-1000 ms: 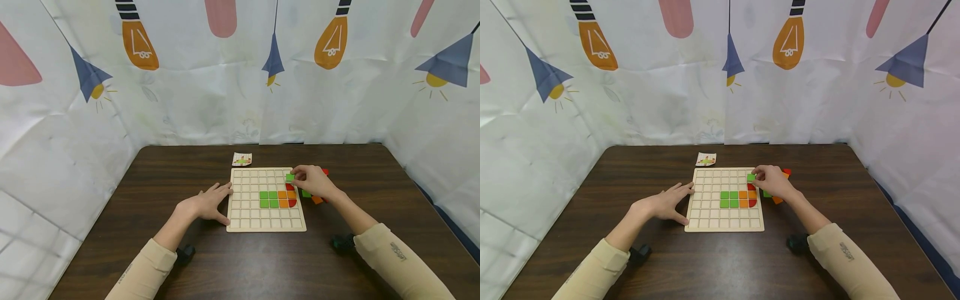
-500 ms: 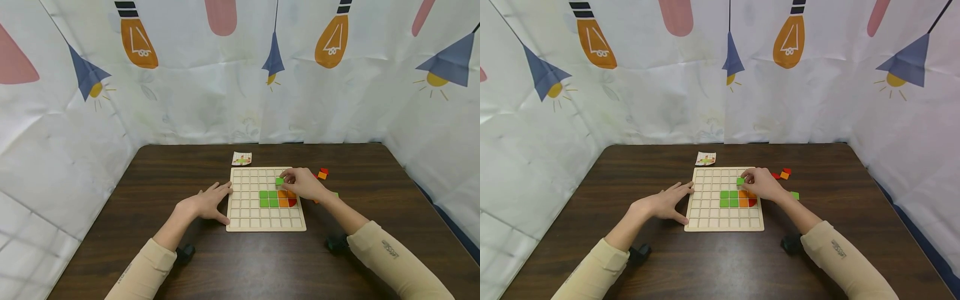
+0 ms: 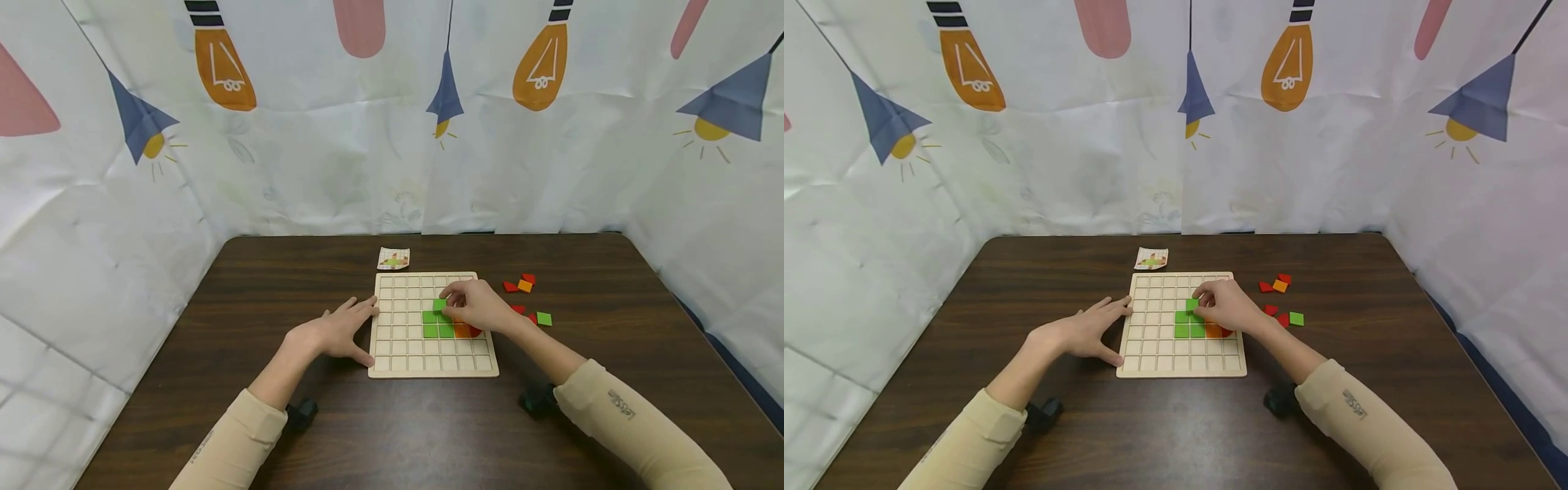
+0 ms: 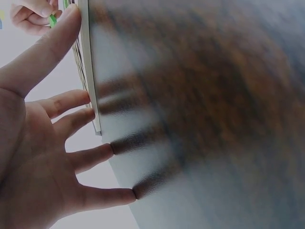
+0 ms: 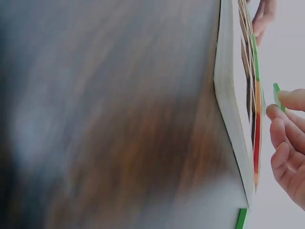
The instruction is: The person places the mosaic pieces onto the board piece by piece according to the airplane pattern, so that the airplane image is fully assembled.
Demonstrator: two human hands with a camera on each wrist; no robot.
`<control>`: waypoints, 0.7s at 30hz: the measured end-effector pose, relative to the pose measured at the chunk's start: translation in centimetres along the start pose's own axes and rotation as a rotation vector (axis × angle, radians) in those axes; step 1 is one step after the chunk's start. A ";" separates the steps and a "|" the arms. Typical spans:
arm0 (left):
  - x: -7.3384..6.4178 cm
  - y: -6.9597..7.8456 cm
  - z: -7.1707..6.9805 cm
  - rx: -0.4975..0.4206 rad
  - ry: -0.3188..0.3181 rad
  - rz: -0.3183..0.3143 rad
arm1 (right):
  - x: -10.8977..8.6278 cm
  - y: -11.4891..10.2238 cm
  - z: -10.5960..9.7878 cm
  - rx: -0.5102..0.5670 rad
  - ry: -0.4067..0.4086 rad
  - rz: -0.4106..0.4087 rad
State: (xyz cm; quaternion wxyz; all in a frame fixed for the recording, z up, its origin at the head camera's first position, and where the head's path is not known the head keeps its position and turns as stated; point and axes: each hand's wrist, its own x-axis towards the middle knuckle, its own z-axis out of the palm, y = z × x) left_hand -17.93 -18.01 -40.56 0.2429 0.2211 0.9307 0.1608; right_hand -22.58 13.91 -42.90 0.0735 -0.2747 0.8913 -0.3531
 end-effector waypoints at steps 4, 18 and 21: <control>0.0 -0.1 0.0 -0.002 0.000 0.003 | 0.3 -0.6 0.5 0.017 -0.012 -0.020; -0.1 -0.1 0.0 -0.004 0.005 0.015 | 1.1 -1.9 1.6 0.005 -0.057 -0.050; -0.1 0.0 0.0 -0.003 0.003 0.010 | 1.3 -2.0 1.8 -0.003 -0.066 -0.060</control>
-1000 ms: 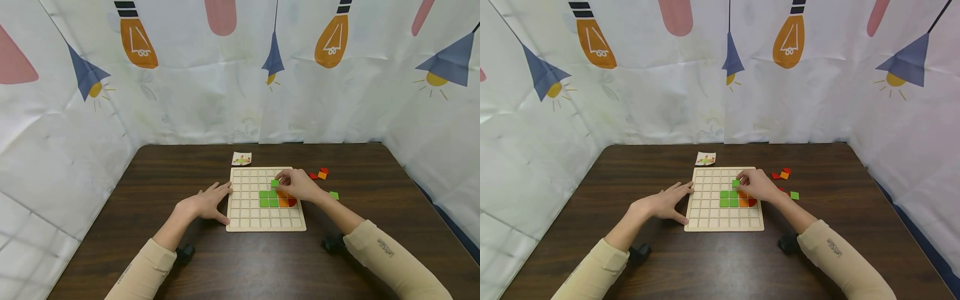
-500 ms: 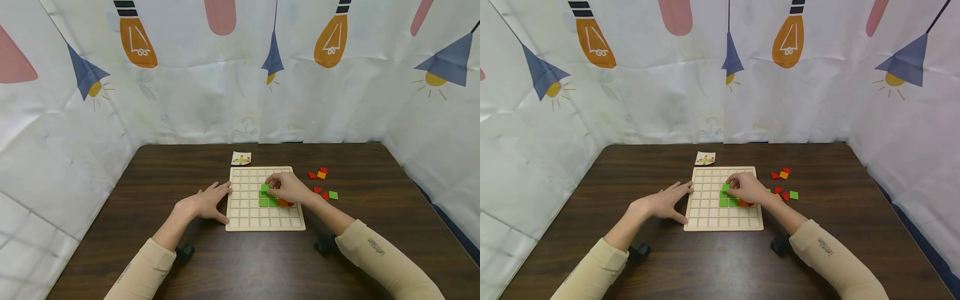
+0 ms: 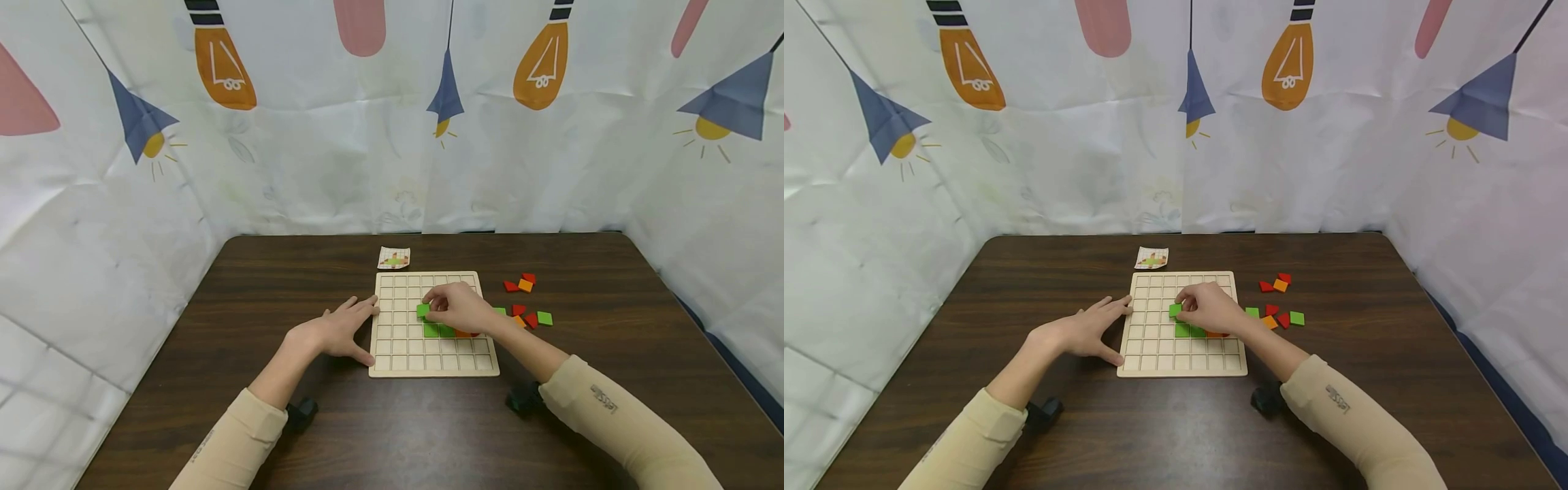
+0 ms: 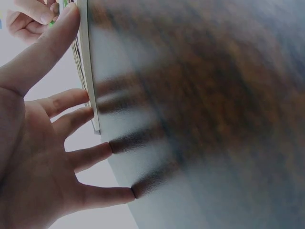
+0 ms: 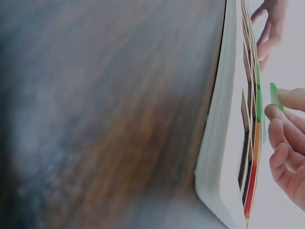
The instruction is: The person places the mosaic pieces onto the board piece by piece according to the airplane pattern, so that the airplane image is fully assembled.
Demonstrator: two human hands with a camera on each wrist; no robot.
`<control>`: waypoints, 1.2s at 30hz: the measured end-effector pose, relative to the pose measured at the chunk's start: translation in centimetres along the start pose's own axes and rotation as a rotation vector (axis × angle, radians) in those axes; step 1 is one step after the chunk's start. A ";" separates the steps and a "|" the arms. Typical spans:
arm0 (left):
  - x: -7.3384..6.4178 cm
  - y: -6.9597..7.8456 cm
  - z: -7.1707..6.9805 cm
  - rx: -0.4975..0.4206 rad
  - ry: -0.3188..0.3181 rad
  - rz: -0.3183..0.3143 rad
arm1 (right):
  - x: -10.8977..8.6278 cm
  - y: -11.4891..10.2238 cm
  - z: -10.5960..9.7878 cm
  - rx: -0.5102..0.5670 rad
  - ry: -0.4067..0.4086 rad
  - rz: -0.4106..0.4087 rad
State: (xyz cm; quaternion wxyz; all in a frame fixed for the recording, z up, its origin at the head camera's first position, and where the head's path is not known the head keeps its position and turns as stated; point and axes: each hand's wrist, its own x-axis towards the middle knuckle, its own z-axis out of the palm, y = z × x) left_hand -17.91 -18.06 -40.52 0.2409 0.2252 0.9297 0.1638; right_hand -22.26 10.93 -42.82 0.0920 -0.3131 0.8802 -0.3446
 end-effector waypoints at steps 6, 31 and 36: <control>0.0 0.1 0.0 -0.004 -0.005 -0.005 | 0.3 -0.4 0.3 -0.024 -0.012 -0.022; 0.1 0.0 0.0 -0.015 -0.003 -0.005 | 1.2 -1.2 1.1 -0.088 -0.060 -0.013; 0.1 0.0 0.0 -0.016 -0.003 -0.003 | 1.1 -1.4 1.0 -0.096 -0.062 -0.014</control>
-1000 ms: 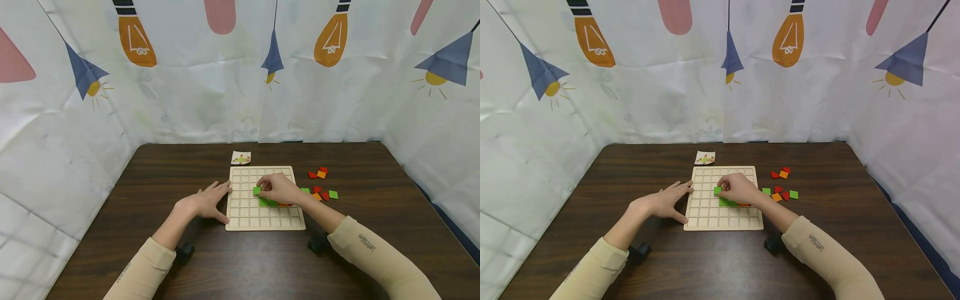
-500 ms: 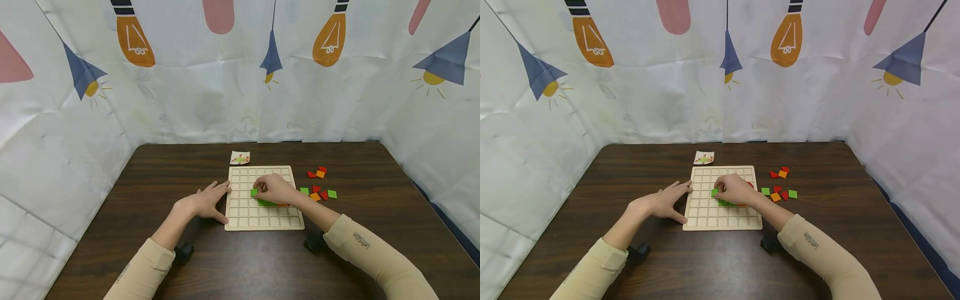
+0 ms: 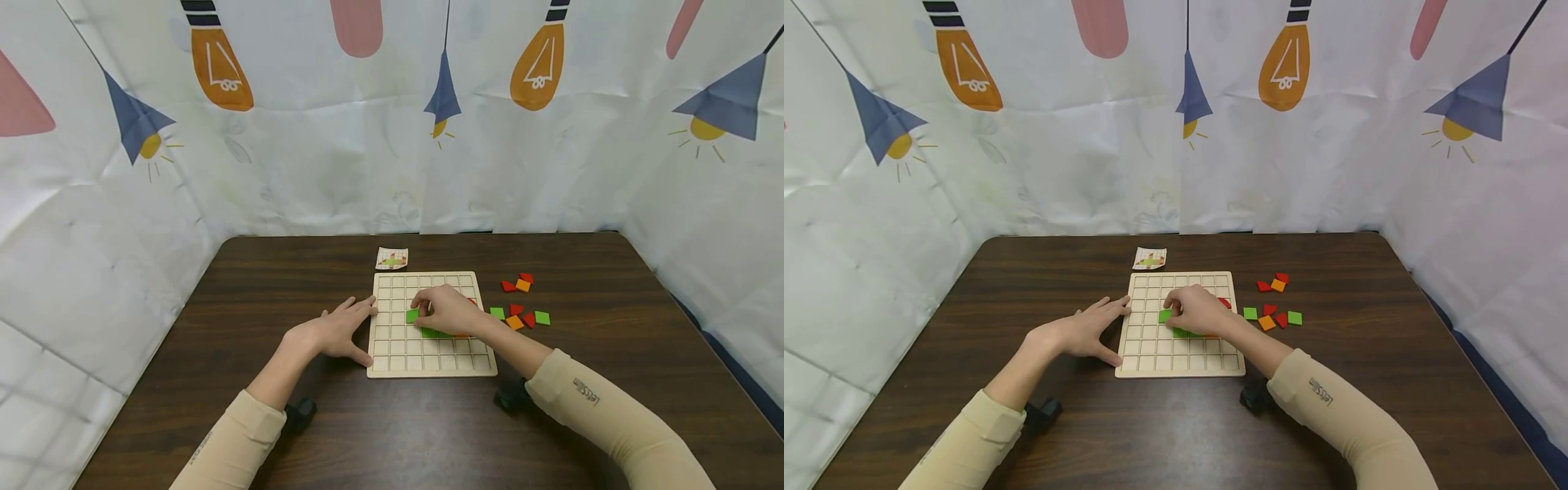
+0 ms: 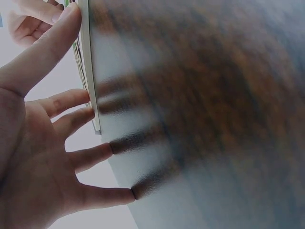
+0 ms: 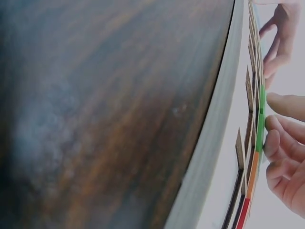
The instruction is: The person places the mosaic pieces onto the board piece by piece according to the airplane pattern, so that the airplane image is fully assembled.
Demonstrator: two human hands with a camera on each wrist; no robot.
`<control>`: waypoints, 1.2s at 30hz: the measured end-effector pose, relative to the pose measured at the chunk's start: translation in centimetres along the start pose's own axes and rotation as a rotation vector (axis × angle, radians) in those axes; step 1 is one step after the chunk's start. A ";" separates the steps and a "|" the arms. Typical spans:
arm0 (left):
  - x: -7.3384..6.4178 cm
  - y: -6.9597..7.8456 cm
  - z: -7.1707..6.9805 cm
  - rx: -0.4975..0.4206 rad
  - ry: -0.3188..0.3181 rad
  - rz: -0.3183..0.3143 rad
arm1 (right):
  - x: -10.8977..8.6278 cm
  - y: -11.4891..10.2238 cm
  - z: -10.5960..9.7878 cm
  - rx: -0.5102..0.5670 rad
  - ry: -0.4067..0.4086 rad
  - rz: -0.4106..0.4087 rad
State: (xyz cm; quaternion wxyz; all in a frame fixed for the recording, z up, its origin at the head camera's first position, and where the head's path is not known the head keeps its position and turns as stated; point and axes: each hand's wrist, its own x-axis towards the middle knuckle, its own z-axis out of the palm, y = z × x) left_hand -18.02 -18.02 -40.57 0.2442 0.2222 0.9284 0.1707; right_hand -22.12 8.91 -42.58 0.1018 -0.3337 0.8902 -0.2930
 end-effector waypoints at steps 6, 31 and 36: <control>0.1 -0.1 0.1 0.000 0.002 0.002 | -0.1 0.2 -0.2 0.011 -0.002 0.010; 0.0 -0.1 0.1 0.014 0.007 -0.005 | -4.7 4.3 -4.8 0.068 0.105 0.068; 0.1 -0.1 0.1 0.011 0.004 -0.004 | -5.6 5.3 -5.3 0.077 0.119 0.108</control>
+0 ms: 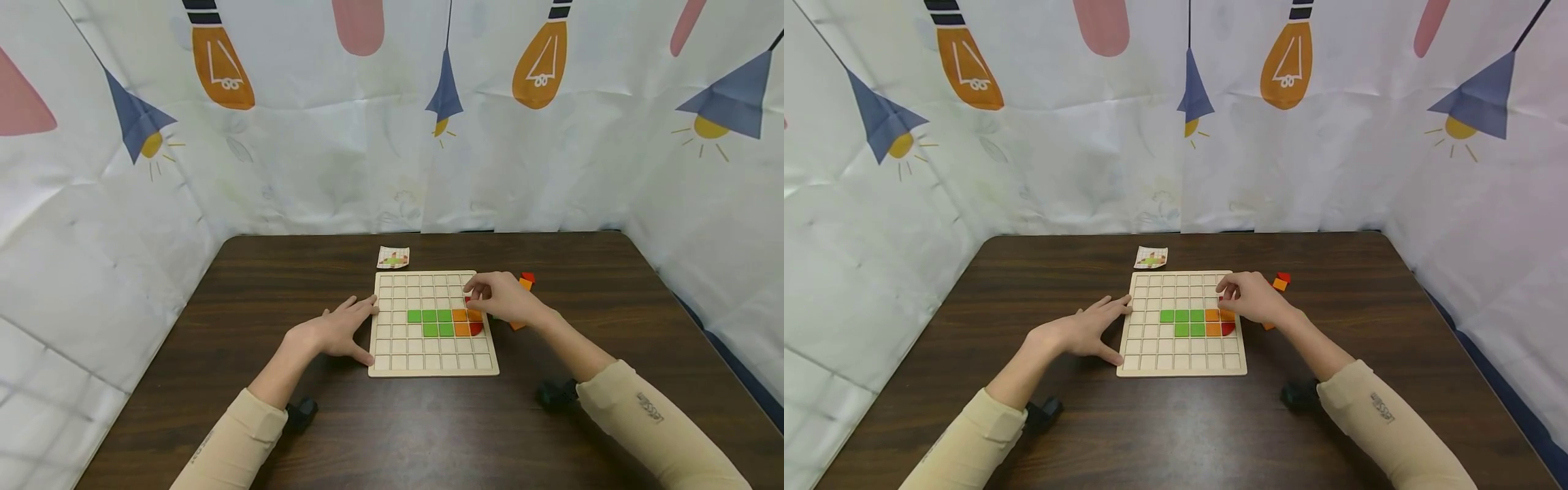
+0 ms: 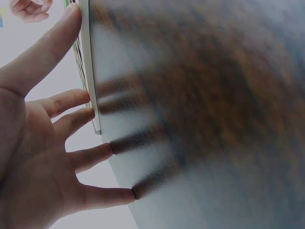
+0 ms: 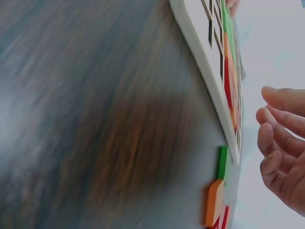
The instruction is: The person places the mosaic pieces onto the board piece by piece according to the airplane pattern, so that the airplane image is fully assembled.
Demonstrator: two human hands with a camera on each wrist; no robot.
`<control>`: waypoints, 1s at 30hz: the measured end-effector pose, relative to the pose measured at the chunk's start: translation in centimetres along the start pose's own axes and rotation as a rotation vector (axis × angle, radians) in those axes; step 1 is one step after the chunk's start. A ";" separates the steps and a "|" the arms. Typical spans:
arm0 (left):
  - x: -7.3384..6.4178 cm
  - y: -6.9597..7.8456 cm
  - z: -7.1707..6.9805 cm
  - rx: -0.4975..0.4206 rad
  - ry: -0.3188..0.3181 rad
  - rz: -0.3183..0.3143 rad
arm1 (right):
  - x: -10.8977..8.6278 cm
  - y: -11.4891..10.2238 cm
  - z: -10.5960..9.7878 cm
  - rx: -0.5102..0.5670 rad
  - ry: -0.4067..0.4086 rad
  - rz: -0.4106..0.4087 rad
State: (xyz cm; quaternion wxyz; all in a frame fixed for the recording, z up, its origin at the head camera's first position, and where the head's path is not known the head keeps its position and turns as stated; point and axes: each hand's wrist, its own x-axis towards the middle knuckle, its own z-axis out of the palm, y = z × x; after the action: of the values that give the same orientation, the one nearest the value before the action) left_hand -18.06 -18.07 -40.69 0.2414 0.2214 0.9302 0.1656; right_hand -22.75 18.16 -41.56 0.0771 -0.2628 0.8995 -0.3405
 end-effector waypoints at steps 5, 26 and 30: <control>0.0 0.1 -0.1 0.004 0.001 0.001 | -0.7 0.8 -0.4 0.011 -0.005 0.025; 0.0 0.0 0.0 0.003 -0.004 -0.010 | -3.1 3.8 -2.0 -0.052 -0.037 0.096; 0.0 0.1 0.0 0.001 -0.003 -0.012 | -3.3 3.9 -2.2 -0.042 -0.033 0.100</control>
State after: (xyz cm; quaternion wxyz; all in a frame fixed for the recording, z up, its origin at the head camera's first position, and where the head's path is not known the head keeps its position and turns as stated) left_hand -18.04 -18.00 -40.69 0.2438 0.2161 0.9313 0.1630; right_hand -22.30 23.63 -42.58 0.1035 -0.2250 0.9169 -0.3130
